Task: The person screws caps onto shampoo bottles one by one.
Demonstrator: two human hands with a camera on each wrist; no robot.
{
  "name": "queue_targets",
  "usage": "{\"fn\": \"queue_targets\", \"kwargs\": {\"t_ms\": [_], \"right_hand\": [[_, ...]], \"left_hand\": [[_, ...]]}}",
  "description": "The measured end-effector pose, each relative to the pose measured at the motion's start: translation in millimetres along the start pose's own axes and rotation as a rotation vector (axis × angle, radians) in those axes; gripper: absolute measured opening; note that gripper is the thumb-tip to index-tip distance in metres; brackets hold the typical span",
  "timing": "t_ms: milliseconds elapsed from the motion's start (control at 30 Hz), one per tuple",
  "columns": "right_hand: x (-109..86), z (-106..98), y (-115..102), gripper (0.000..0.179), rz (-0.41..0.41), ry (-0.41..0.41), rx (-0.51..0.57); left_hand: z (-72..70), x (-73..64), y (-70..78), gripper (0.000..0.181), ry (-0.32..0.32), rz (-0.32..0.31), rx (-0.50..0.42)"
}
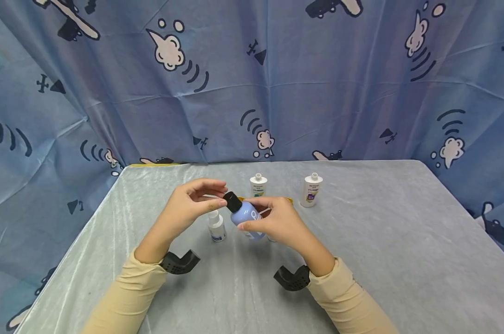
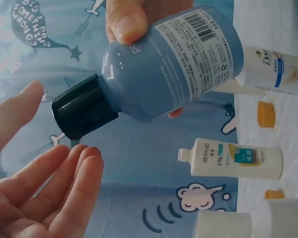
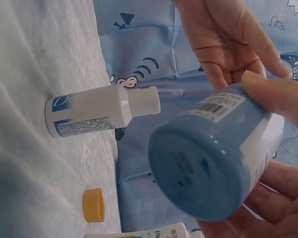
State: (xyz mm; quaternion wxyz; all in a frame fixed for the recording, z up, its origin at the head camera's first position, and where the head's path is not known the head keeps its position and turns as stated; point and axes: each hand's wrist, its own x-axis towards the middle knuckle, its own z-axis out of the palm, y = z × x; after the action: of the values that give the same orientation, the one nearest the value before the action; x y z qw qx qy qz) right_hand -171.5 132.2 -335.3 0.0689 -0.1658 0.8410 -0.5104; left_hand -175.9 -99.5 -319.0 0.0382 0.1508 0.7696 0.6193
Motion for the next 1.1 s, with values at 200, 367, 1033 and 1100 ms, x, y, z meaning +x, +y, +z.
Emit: {"fn": "queue_targets", "kwargs": {"t_ms": [200, 367, 1033, 1100], "right_hand": [[0.7, 1.0, 0.9, 0.053, 0.003, 0.0, -0.009], [0.5, 1.4, 0.9, 0.053, -0.002, -0.001, -0.015], [-1.7, 0.5, -1.1, 0.054, 0.013, -0.016, 0.008], [-1.5, 1.2, -1.1, 0.054, 0.011, -0.017, 0.006]], "left_hand": [[2.3, 3.1, -3.2, 0.025, 0.034, -0.047, 0.075], [1.2, 2.0, -2.8, 0.021, -0.011, -0.029, 0.046], [-1.4, -0.3, -0.6, 0.04, -0.083, -0.006, 0.006], [0.8, 0.8, -1.3, 0.035, -0.043, -0.01, 0.043]]}}
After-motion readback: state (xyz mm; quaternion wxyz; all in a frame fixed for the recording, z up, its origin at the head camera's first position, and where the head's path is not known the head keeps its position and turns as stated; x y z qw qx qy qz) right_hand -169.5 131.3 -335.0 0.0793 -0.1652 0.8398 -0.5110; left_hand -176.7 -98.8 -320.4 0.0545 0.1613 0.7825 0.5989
